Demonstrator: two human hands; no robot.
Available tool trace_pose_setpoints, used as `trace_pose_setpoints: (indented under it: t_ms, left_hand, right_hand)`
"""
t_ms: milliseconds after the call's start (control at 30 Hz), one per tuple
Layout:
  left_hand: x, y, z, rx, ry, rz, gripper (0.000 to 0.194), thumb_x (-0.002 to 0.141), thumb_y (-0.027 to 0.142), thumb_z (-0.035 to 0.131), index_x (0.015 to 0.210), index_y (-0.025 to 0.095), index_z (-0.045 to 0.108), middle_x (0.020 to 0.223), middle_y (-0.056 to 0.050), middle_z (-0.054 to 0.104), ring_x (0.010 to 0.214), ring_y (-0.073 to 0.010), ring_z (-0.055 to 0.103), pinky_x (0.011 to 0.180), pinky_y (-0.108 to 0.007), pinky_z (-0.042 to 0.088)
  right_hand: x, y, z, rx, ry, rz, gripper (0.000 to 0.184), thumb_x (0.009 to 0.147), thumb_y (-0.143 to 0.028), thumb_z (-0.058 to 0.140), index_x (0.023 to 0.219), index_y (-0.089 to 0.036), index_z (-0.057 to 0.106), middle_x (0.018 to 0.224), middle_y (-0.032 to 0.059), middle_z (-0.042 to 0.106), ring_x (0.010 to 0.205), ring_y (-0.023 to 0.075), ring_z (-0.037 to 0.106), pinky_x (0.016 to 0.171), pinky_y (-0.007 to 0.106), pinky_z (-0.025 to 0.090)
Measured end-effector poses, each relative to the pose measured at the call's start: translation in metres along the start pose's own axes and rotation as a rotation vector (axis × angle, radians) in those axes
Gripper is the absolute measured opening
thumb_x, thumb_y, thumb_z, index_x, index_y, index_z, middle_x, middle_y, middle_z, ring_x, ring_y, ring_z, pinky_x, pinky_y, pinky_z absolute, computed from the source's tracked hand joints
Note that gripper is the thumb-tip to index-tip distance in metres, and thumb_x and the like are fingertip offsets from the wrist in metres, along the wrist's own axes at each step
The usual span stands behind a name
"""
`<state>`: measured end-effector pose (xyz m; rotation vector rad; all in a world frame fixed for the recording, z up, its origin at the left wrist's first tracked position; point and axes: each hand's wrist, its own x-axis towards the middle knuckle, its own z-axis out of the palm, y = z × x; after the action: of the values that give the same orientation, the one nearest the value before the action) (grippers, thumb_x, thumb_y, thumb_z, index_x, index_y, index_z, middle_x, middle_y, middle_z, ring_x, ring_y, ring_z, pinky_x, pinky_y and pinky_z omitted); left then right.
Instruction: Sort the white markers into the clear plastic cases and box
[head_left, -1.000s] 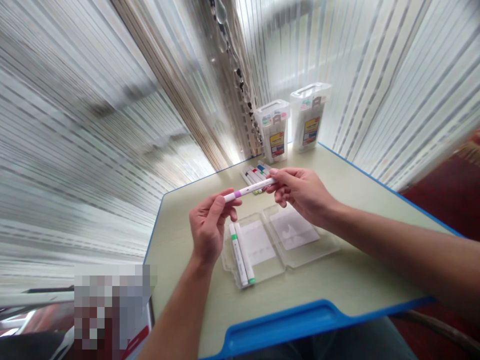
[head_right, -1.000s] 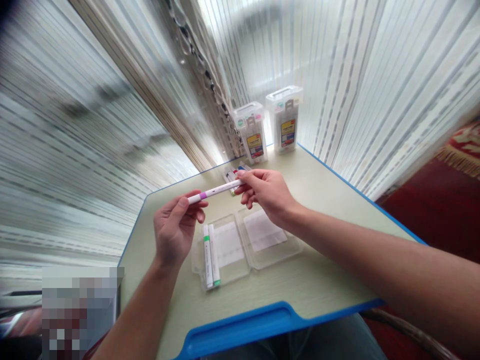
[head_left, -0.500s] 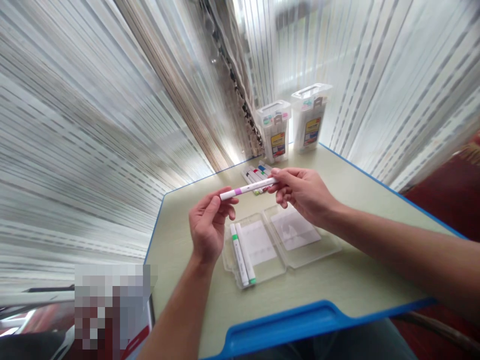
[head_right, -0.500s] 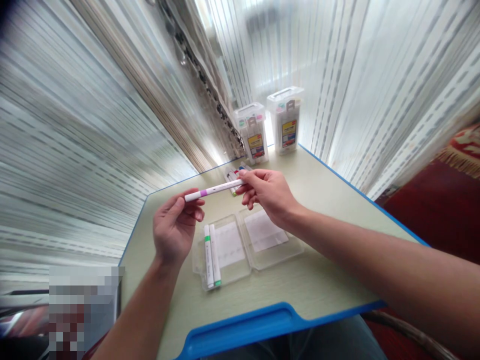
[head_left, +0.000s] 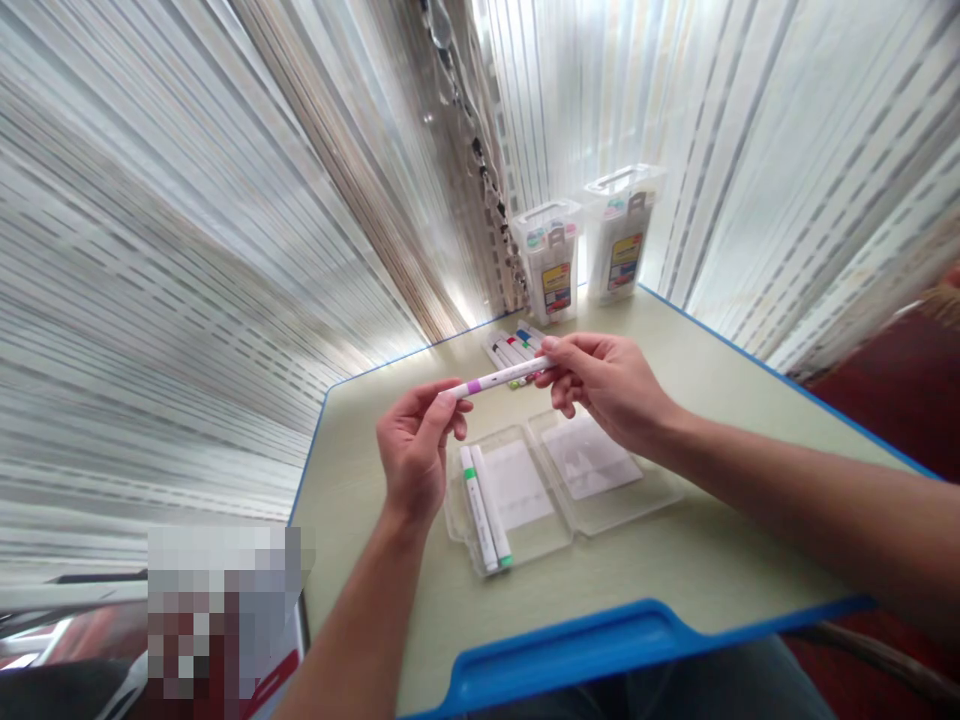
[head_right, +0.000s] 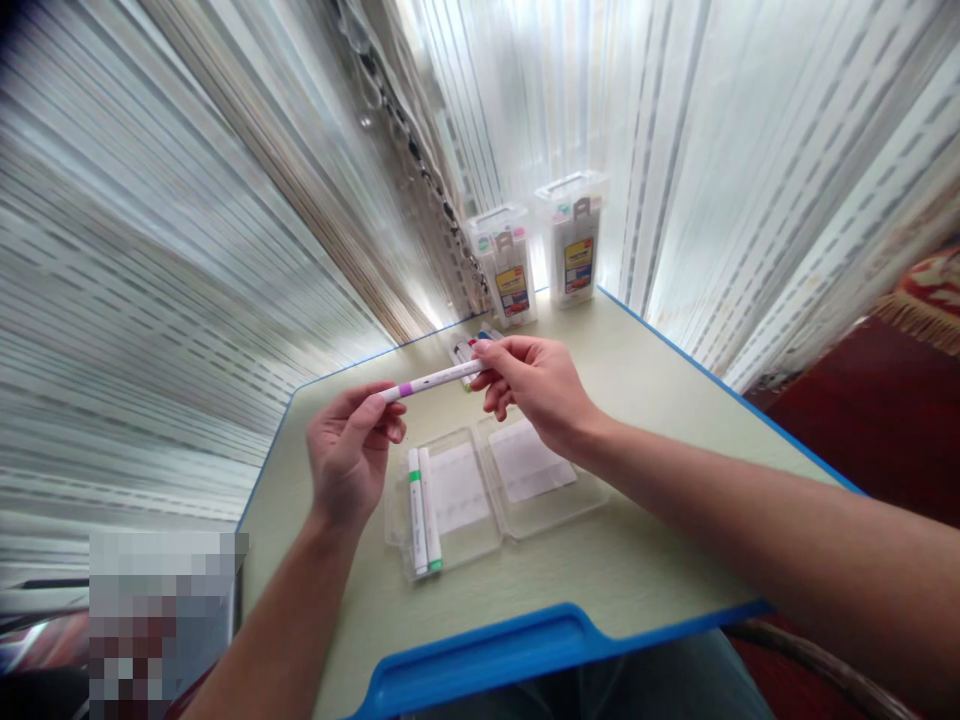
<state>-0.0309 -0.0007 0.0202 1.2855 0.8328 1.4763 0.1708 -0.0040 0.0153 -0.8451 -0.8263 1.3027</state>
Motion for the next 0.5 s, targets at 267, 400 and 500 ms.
trace_pose_setpoints:
  t_ms: [267,400,500]
  left_hand:
    - [-0.0004,-0.0041,-0.0029,0.143,0.053,0.016,0.015,0.075,0.025,0.083,0.082,0.015,0.074,0.062,0.002,0.066,0.049,-0.0050,0.051,0.045,-0.016,0.041]
    - [-0.0004,-0.0027,-0.0017,0.130,0.052,0.002,0.013,0.077,0.025,0.079,0.079,0.014,0.072,0.060,0.002,0.065,0.048,-0.0057,0.051,0.045,-0.017,0.041]
    - [-0.0003,0.0004,0.0001,0.088,0.052,-0.011,0.012,0.079,0.025,0.074,0.078,0.013,0.071,0.060,0.000,0.065,0.048,-0.0067,0.053,0.045,-0.017,0.042]
  right_hand:
    - [-0.0028,0.0021,-0.0008,-0.065,-0.070,-0.105,0.032,0.082,-0.041,0.079,0.076,-0.011,0.071,0.063,0.0052,0.071,0.040,0.0100,0.059,0.033,0.019,0.044]
    - [-0.0026,0.0031,-0.0009,-0.060,-0.074,-0.103,0.031,0.083,-0.040,0.079,0.076,-0.011,0.071,0.063,0.0050,0.071,0.039,0.0098,0.058,0.033,0.019,0.044]
    - [-0.0026,0.0033,-0.0006,-0.059,-0.068,-0.096,0.031,0.083,-0.039,0.079,0.075,-0.011,0.070,0.063,0.0051,0.071,0.039,0.0096,0.058,0.033,0.019,0.044]
